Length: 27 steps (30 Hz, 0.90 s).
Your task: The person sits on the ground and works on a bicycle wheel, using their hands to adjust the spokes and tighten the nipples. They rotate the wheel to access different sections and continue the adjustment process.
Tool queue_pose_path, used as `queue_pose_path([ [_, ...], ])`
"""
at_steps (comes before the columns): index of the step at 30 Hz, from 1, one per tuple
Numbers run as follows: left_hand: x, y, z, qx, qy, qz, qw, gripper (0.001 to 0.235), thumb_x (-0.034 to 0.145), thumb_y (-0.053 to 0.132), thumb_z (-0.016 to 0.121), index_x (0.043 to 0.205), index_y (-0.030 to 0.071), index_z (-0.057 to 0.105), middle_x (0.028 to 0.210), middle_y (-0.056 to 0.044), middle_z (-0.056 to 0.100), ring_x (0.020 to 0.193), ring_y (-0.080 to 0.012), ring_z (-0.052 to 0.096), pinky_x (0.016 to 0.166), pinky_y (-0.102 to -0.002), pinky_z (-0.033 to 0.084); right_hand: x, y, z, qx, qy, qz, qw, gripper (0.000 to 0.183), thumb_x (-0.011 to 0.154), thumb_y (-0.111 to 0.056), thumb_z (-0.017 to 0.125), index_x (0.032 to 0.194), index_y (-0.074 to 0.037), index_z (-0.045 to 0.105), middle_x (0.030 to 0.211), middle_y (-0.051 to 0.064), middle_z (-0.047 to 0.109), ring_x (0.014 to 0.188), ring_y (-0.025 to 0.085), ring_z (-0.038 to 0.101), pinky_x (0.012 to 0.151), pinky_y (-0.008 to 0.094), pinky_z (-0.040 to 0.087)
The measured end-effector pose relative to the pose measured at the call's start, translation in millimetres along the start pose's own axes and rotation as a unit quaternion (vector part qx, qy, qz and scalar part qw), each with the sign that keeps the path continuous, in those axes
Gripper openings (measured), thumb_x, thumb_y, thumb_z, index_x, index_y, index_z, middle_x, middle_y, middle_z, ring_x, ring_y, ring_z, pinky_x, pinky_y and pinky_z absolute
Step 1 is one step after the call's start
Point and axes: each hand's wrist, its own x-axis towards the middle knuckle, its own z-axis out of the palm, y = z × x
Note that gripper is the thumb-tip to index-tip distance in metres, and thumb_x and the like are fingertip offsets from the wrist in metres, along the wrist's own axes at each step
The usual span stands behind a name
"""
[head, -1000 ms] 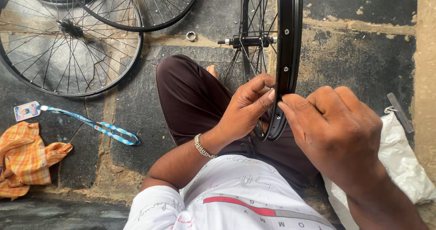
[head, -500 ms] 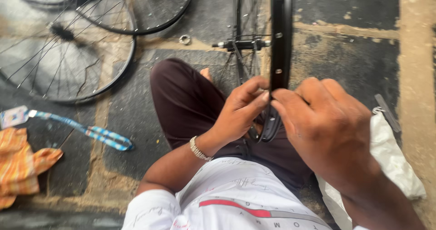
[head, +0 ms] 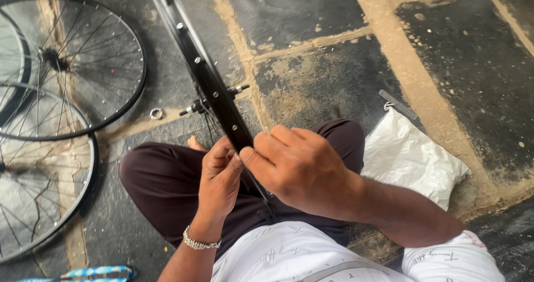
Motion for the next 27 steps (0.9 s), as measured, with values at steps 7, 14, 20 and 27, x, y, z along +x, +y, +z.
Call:
queue_pose_path([
  [7, 0, -7, -9, -0.018, -0.028, 0.03, 0.999, 0.022, 0.108, 0.005, 0.065, 0.128, -0.004, 0.065, 0.107, -0.002, 0.069, 0.098, -0.0081, 0.062, 0.095, -0.025, 0.05, -1, 2, 3, -0.062, 0.008, -0.019, 0.998, 0.008, 0.092, -0.013, 0.07, 0.093, -0.005, 0.068, 0.077, 0.001, 0.054, 0.07, 0.014, 0.056, 0.055, 0.028, 0.044],
  [14, -1, -5, -9, -0.02, -0.009, 0.025, 0.999, 0.027, 0.104, 0.006, 0.064, 0.13, -0.002, 0.064, 0.112, -0.005, 0.07, 0.102, -0.0111, 0.066, 0.098, -0.027, 0.052, -1, 3, 5, -0.035, 0.012, -0.023, 0.999, 0.01, 0.093, -0.013, 0.068, 0.093, -0.003, 0.068, 0.078, 0.0, 0.052, 0.072, 0.015, 0.056, 0.057, 0.029, 0.044],
  [20, 3, -5, -8, -0.049, -0.011, 0.024, 0.998, 0.024, 0.105, 0.003, 0.061, 0.129, 0.001, 0.06, 0.114, -0.005, 0.068, 0.103, -0.0112, 0.066, 0.095, -0.027, 0.054, -2, 3, 5, -0.014, 0.021, -0.018, 1.0, 0.013, 0.094, -0.012, 0.068, 0.099, -0.001, 0.069, 0.08, 0.0, 0.052, 0.072, 0.013, 0.054, 0.059, 0.028, 0.045],
  [27, 10, -5, -10, -0.067, -0.011, 0.016, 0.998, 0.02, 0.108, 0.002, 0.057, 0.127, -0.001, 0.059, 0.115, -0.007, 0.068, 0.101, -0.0124, 0.067, 0.089, -0.028, 0.056, -1, 4, 2, -0.039, 0.021, -0.01, 0.999, 0.012, 0.093, -0.012, 0.069, 0.085, -0.006, 0.063, 0.075, 0.0, 0.048, 0.068, 0.013, 0.053, 0.056, 0.029, 0.044],
])
